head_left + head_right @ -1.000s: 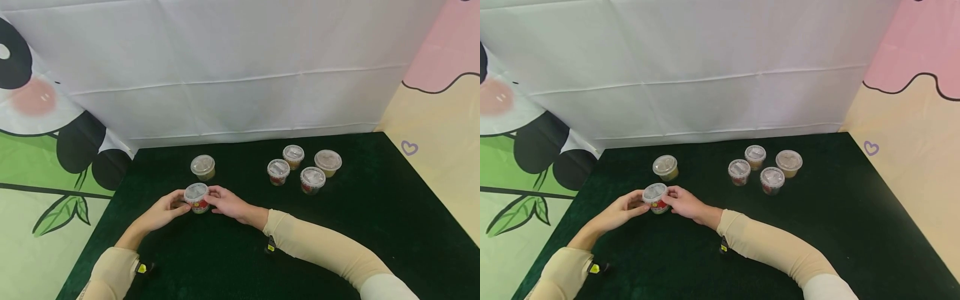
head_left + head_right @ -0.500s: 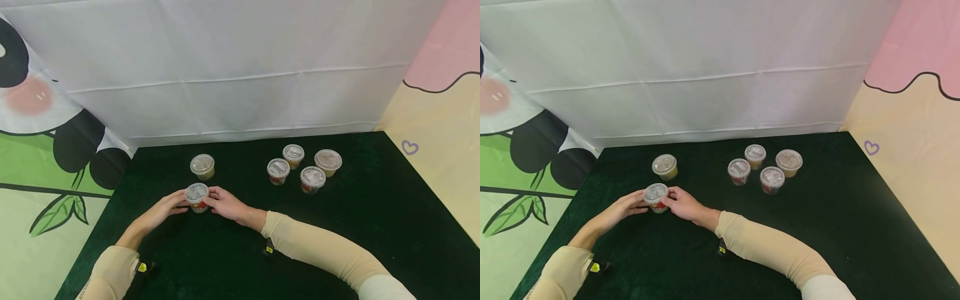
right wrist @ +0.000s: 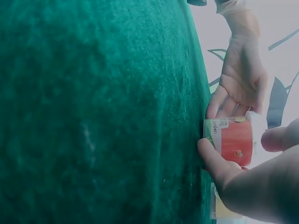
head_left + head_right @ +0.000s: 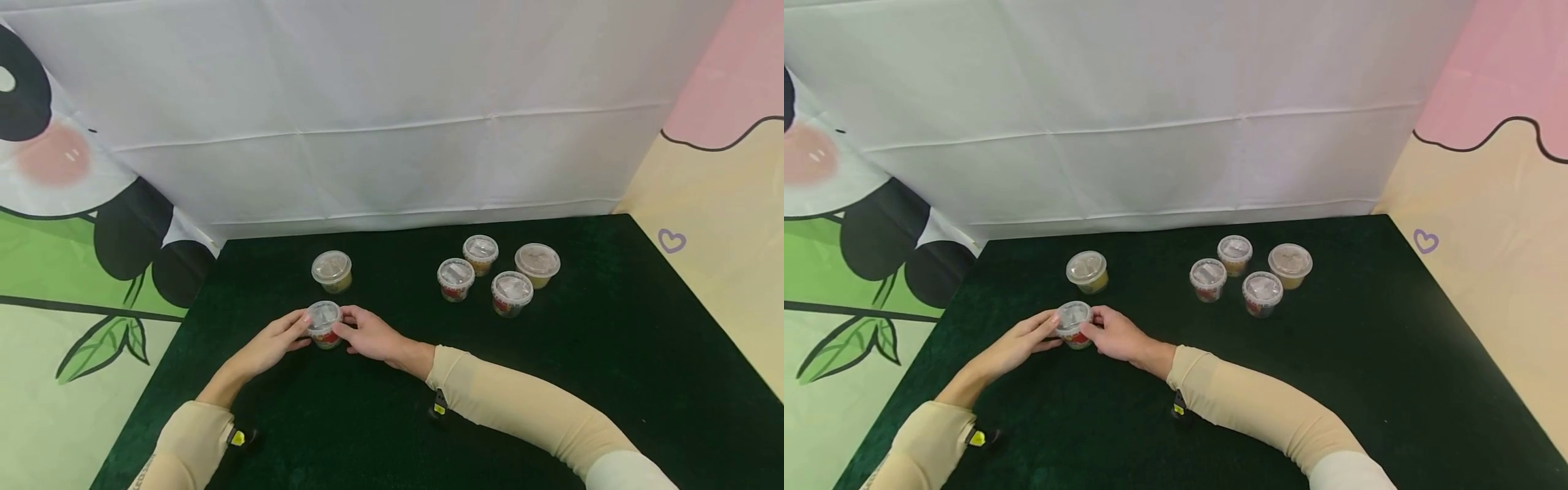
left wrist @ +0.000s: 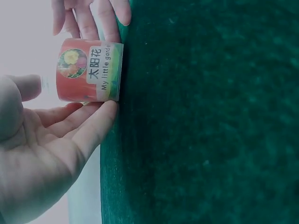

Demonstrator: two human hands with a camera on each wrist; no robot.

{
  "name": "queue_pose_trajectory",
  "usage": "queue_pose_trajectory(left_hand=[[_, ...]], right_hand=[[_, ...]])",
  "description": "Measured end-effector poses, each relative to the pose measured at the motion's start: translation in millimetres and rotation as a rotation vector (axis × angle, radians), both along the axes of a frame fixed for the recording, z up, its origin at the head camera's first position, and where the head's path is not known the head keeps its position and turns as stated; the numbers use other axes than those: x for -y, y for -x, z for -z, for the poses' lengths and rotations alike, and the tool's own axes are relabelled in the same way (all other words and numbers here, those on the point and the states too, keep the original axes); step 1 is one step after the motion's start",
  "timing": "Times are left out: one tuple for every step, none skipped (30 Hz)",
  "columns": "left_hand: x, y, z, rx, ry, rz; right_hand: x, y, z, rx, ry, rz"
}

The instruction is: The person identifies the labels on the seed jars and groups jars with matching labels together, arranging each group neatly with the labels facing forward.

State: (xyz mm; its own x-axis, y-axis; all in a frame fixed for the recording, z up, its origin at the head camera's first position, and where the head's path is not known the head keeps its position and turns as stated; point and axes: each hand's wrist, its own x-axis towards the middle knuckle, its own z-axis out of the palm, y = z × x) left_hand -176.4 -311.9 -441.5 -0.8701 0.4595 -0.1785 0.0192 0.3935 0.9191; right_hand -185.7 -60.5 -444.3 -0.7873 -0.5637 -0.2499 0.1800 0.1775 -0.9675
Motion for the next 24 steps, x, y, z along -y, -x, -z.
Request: queue_pose_trajectory(left_hand=[[-0.5, -0.6, 0.5, -0.004, -0.003, 0.0], [-1.1, -1.5, 1.3, -0.009, -0.007, -0.001], [-1.4, -2.5, 2.3, -0.013, -0.013, -0.003], [-1.7, -3.5, 3.5, -0.018, -0.019, -0.006], [-1.8, -4.8, 4.6, -0.023, -0.024, -0.009], [-1.9, -6.1, 5.7, -0.029, -0.031, -0.01], [-2.0, -7.3, 6.7, -0.035, -0.036, -0.008], [-2.0, -8.6, 7.3, -0.041, -0.042, -0.007], [-1.9, -9.8, 7.6, -0.048, -0.046, -0.006], [-2.3, -10.0, 7.9, -0.057, -0.049, -0.005], [-2.5, -10.3, 8.0, -0.063, -0.053, -0.005], [-2.7, -10.1, 8.1, -0.067, -0.054, -0.004], [-2.7, -10.0, 8.1, -0.07, -0.05, -0.004], [-2.5, -10.0, 7.9, -0.07, -0.048, -0.004], [-2.4, -9.9, 8.0, -0.066, -0.045, -0.007], [-2.3, -9.9, 8.0, -0.061, -0.041, -0.009], [-2.1, -10.1, 8.1, -0.056, -0.039, -0.011], [-1.6, -10.3, 8.4, -0.055, -0.035, -0.006], [-1.3, -10.7, 8.5, -0.051, -0.035, -0.007], [-1.1, -10.9, 8.7, -0.048, -0.037, -0.005], [-1.1, -11.1, 9.0, -0.045, -0.038, -0.008], [-1.0, -11.1, 9.2, -0.047, -0.037, -0.003], [-0.9, -11.1, 9.5, -0.047, -0.038, 0.0], [-0.7, -11.0, 9.7, -0.048, -0.037, 0.004]], right_hand=[[0.1, -0.2, -0.5, -0.011, -0.009, -0.004], [0.1, -0.6, -1.2, -0.019, -0.018, -0.008], [0.1, -1.1, -1.7, -0.024, -0.027, -0.011], [0.1, -1.7, -2.1, -0.028, -0.036, -0.014], [0.2, -2.2, -2.2, -0.032, -0.04, -0.019], [0.5, -2.7, -2.5, -0.034, -0.046, -0.019], [0.8, -3.4, -2.7, -0.037, -0.05, -0.018], [1.3, -3.9, -2.6, -0.04, -0.059, -0.015], [1.9, -4.5, -2.6, -0.046, -0.066, -0.012], [2.1, -4.6, -2.2, -0.054, -0.074, -0.009], [2.4, -4.6, -2.2, -0.063, -0.08, -0.007], [2.6, -4.7, -2.2, -0.07, -0.088, -0.005], [2.6, -4.6, -2.3, -0.073, -0.095, -0.003], [2.6, -4.5, -2.3, -0.072, -0.1, -0.002], [2.4, -4.5, -2.7, -0.072, -0.101, -0.003], [2.2, -4.2, -3.2, -0.07, -0.101, -0.003], [2.0, -4.1, -3.7, -0.066, -0.101, -0.005], [1.7, -3.9, -3.9, -0.061, -0.102, -0.006], [1.7, -3.7, -4.1, -0.056, -0.102, -0.007], [1.7, -3.8, -4.4, -0.052, -0.101, -0.007], [1.7, -3.9, -5.0, -0.048, -0.1, -0.008], [1.7, -3.7, -5.0, -0.046, -0.098, -0.008], [1.7, -3.6, -4.8, -0.045, -0.097, -0.008], [1.7, -3.5, -4.8, -0.043, -0.096, -0.008]])
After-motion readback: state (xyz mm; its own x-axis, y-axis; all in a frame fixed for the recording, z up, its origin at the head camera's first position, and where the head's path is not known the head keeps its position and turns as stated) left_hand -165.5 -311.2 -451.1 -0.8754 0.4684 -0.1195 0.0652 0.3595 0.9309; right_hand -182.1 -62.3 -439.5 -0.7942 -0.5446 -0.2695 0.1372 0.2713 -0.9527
